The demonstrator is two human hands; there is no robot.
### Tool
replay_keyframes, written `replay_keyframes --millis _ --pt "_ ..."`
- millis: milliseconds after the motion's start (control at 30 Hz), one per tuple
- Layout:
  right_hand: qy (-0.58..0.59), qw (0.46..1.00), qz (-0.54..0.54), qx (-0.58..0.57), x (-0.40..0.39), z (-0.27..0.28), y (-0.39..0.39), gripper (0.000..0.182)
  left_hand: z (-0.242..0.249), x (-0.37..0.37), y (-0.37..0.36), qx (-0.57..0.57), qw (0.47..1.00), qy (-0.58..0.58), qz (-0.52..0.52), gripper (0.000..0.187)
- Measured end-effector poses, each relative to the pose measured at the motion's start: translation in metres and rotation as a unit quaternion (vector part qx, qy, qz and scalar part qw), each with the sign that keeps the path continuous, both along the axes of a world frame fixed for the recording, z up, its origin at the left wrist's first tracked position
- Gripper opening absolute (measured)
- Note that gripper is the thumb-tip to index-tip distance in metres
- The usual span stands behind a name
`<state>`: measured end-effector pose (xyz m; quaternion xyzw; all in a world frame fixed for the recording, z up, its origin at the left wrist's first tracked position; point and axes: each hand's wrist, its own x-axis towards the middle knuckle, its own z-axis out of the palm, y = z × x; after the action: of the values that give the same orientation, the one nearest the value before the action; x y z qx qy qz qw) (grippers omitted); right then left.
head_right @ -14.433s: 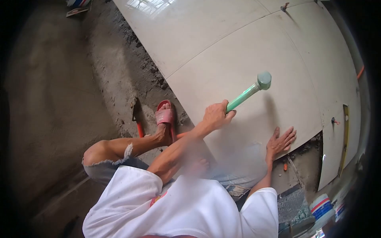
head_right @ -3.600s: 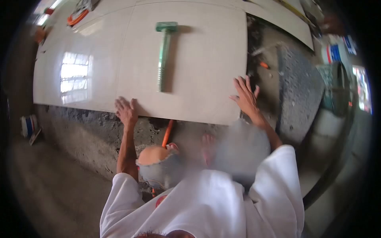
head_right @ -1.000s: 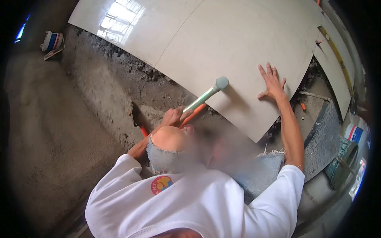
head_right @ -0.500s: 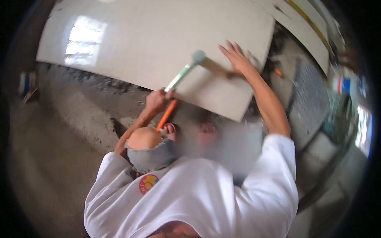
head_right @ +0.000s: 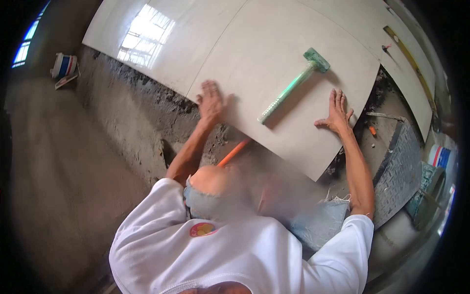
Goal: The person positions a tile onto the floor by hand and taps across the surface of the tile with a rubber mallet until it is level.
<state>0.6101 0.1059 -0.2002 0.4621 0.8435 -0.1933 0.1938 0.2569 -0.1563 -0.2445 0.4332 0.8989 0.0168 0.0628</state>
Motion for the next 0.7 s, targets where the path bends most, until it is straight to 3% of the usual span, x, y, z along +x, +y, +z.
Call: replay_keyframes --millis 33,100,233,433,567,633,700 --pt "0.006 1.000 -0.005 0.004 0.000 0.001 0.000 0.148 0.019 -0.013 -0.007 -0.064 0.998 -0.013 0.025 0.091" --pt "0.009 1.000 -0.002 0.004 0.002 0.004 -0.004 0.149 0.016 -0.036 -0.019 0.003 0.996 -0.038 0.077 0.095" --pt "-0.002 1.000 0.000 -0.003 0.000 0.013 -0.006 0.138 0.014 -0.051 -0.023 0.016 0.991 -0.052 0.122 0.093" --pt "0.061 0.993 -0.023 0.095 0.007 -0.021 0.000 0.080 0.020 -0.042 -0.017 -0.015 0.985 -0.079 0.153 0.092" --pt "0.126 0.980 -0.078 0.133 -0.008 -0.031 0.035 0.065 0.001 -0.041 -0.015 -0.003 0.985 -0.062 0.159 0.095" --pt "0.156 0.968 -0.101 0.168 -0.015 -0.042 0.063 0.062 0.011 -0.040 0.003 -0.095 0.976 -0.070 0.181 0.097" --pt "0.166 0.954 -0.127 0.217 -0.020 -0.053 0.103 0.061 0.001 -0.048 0.013 -0.103 0.980 -0.039 0.165 0.099"
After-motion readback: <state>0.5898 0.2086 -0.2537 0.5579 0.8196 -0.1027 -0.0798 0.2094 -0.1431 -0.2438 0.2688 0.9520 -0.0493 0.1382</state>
